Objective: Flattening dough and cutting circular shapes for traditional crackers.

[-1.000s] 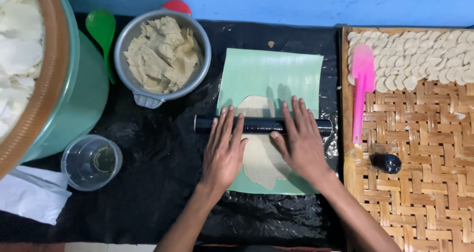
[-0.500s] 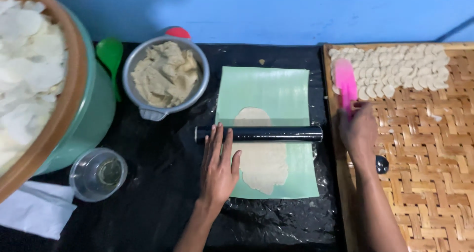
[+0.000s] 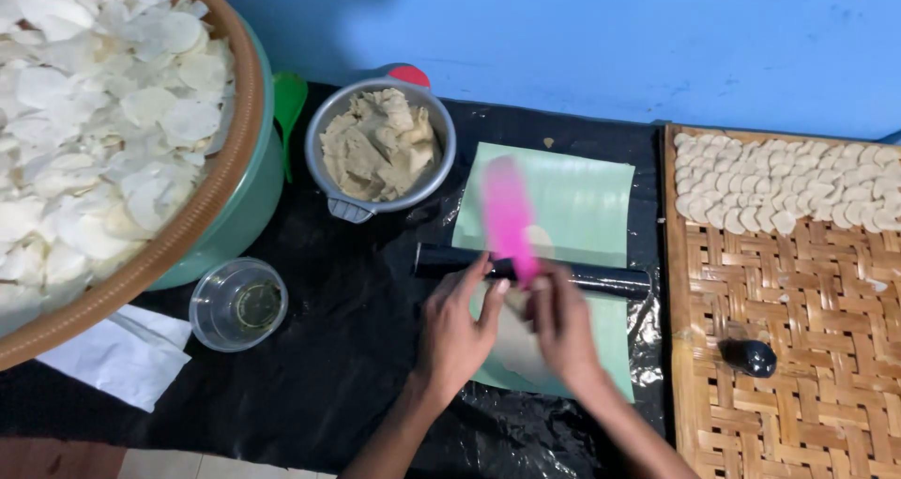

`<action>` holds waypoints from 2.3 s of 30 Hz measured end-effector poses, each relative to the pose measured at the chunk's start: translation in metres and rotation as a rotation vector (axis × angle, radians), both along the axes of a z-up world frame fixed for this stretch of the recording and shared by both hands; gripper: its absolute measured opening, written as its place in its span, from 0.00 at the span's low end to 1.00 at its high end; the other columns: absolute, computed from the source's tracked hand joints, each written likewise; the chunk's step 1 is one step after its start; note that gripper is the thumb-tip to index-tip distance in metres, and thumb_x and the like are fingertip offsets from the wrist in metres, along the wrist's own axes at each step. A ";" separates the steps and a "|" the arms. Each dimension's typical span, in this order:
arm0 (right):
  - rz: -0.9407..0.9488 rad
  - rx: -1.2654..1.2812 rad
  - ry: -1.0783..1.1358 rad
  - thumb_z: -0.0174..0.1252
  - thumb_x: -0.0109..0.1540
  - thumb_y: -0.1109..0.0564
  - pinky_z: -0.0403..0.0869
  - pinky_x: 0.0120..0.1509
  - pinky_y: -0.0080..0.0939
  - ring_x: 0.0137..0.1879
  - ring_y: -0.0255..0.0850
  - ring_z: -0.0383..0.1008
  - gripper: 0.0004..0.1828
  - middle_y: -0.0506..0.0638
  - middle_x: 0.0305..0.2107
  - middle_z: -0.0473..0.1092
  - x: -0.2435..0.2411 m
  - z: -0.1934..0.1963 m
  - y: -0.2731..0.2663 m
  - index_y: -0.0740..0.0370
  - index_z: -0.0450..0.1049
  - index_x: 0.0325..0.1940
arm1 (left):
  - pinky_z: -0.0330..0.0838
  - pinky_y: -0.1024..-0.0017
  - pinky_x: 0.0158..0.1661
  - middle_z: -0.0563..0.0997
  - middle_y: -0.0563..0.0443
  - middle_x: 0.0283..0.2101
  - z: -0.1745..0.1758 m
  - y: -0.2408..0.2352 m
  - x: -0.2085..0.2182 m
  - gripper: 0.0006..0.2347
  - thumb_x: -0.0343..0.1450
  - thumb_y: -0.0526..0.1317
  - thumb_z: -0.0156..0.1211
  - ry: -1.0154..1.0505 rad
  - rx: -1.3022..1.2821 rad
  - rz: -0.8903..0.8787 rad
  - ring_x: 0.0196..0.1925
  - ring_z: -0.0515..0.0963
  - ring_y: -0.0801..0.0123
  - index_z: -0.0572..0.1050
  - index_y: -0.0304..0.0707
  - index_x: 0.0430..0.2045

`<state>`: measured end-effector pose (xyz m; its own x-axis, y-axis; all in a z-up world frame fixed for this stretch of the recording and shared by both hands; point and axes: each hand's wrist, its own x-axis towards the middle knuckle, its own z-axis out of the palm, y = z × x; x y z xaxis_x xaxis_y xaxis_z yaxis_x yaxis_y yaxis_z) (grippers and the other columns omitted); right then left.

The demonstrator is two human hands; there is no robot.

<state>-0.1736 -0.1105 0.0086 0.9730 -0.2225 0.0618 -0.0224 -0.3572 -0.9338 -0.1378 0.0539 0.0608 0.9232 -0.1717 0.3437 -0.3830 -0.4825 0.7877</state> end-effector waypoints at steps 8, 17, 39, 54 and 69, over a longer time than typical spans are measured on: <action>0.204 0.101 -0.094 0.49 0.70 0.61 0.75 0.36 0.40 0.36 0.43 0.75 0.13 0.57 0.35 0.74 0.020 0.044 0.068 0.66 0.66 0.58 | 0.79 0.62 0.38 0.86 0.42 0.35 0.019 0.023 0.029 0.16 0.70 0.44 0.62 0.232 -0.139 0.141 0.38 0.88 0.54 0.77 0.34 0.48; 0.132 -0.112 -0.269 0.55 0.68 0.57 0.79 0.46 0.44 0.48 0.49 0.83 0.17 0.59 0.46 0.78 0.097 0.041 0.065 0.66 0.69 0.60 | 0.72 0.43 0.36 0.82 0.31 0.33 0.051 0.079 0.103 0.08 0.75 0.37 0.48 0.051 0.448 0.243 0.37 0.81 0.34 0.74 0.32 0.41; -0.010 0.071 -0.160 0.59 0.64 0.61 0.78 0.38 0.38 0.32 0.38 0.81 0.36 0.56 0.28 0.78 0.175 -0.004 0.091 0.74 0.55 0.74 | 0.76 0.48 0.44 0.83 0.31 0.36 0.039 0.069 0.190 0.15 0.75 0.46 0.51 0.098 0.941 0.051 0.41 0.84 0.39 0.84 0.36 0.32; 0.055 0.232 -0.128 0.61 0.65 0.60 0.81 0.39 0.36 0.34 0.36 0.81 0.38 0.52 0.29 0.76 0.177 -0.004 0.083 0.75 0.53 0.74 | 0.72 0.44 0.48 0.82 0.32 0.41 0.055 0.087 0.185 0.17 0.76 0.51 0.47 0.248 0.757 -0.094 0.46 0.80 0.35 0.82 0.41 0.39; 0.359 -0.208 -0.013 0.66 0.62 0.47 0.80 0.54 0.42 0.52 0.44 0.80 0.39 0.56 0.50 0.74 0.124 0.036 0.012 0.60 0.63 0.74 | 0.73 0.51 0.42 0.81 0.30 0.32 0.022 0.123 0.191 0.18 0.77 0.50 0.49 0.140 0.459 -0.163 0.39 0.82 0.40 0.81 0.32 0.34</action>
